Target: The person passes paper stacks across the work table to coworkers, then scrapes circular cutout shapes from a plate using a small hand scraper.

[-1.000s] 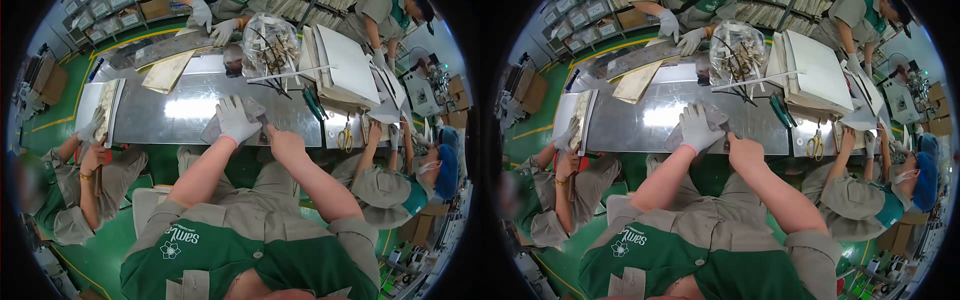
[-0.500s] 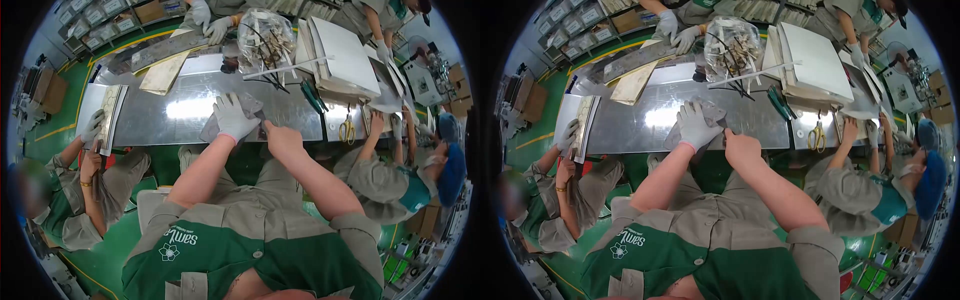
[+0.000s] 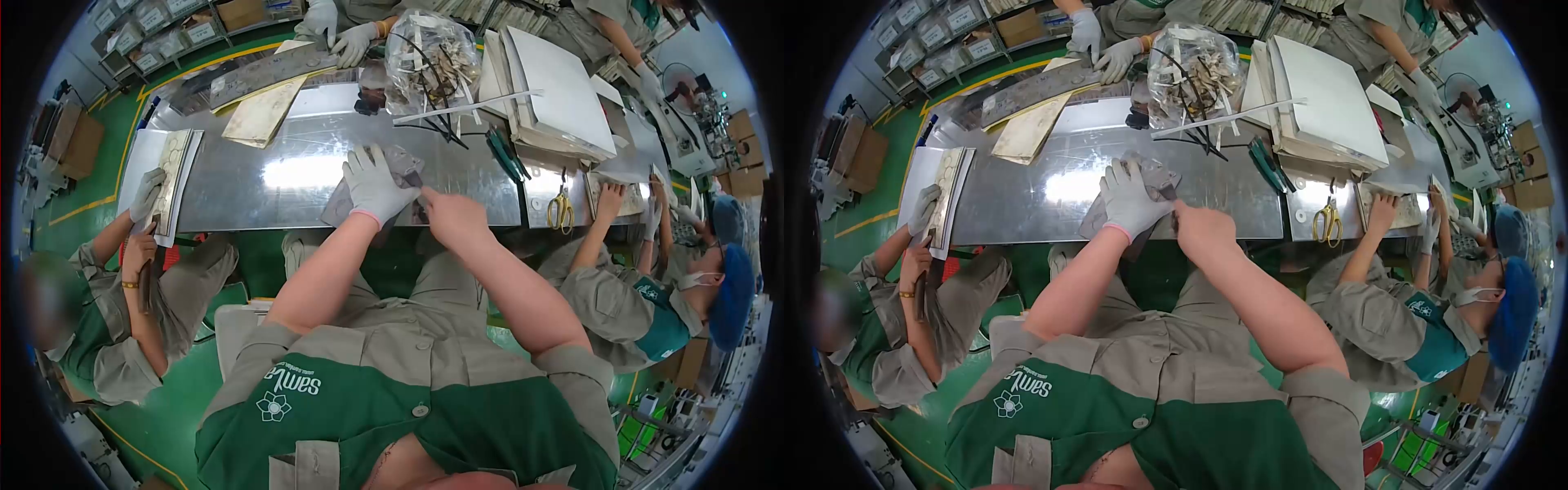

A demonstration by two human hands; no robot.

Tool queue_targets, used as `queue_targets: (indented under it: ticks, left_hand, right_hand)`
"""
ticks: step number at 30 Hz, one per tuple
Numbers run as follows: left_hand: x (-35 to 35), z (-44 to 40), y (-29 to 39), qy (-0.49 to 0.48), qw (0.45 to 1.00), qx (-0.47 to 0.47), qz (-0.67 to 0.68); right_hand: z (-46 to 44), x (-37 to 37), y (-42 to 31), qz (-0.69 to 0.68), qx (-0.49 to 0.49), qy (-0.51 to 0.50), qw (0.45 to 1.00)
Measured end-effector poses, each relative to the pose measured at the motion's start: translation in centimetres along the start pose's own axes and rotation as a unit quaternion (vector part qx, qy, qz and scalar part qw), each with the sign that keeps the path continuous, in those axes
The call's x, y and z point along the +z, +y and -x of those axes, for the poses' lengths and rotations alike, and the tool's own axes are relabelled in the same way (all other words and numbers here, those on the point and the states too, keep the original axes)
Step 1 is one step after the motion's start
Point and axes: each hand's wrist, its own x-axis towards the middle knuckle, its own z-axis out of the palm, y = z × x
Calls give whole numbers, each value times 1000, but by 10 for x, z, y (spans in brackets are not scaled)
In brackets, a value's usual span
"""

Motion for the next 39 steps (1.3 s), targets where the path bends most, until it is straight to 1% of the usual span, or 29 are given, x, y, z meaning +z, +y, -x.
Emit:
queue_targets:
  ticks: [4,6,10,13,19,21,24,27,29,30,31,32,33,34,35,36,37,38,39]
  left_hand:
    - [5,0,-2,10,1000,6,17]
    - [4,-5,-1,20,1000,-1,21]
    - [5,3,-2,1,1000,7,22]
    - [3,-4,-3,11,1000,4,22]
    - [4,-4,-1,14,1000,8,25]
    - [9,6,-4,-2,1000,6,21]
    - [8,3,-2,18,999,3,38]
    - [4,-1,-3,4,1000,-4,2]
    - [7,1,1,33,999,-12,29]
    - [5,-1,3,7,999,-26,19]
    - [2,1,4,8,1000,-20,20]
    - [1,0,4,2,1000,-22,20]
    - [0,-1,4,-4,999,-25,20]
    - [1,-1,1,1,1000,-11,1]
    - [0,-1,-2,8,1000,-11,3]
    - [-2,-2,-6,-3,1000,26,-3]
    - [-3,-1,-12,-17,998,63,-8]
    - [-3,0,-19,-12,994,107,-5]
    - [-4,1,-29,-8,994,106,-3]
  right_hand:
    - [-1,7,-8,20,-2,10,1000]
    - [0,3,-17,58,38,-7,998]
    - [3,8,-23,35,41,2,999]
    - [4,7,-22,52,36,-11,998]
    - [-3,6,-19,59,15,25,998]
    - [-3,9,-21,39,29,20,999]
    - [11,14,-17,29,28,17,999]
    - [-4,10,-14,17,13,39,999]
    - [-4,12,-13,1,24,49,999]
    - [-11,7,-14,-13,32,36,999]
    - [-11,4,-14,-30,42,21,998]
    - [-12,15,-4,-33,19,56,998]
    - [-13,22,10,-32,21,63,997]
    - [-14,28,28,-198,11,47,979]
    - [-15,28,37,-356,-3,27,934]
    - [4,-7,29,-500,120,-97,852]
    - [10,-2,34,-496,116,-97,855]
    - [16,9,46,-431,68,-7,900]
    - [22,21,56,-359,19,85,929]
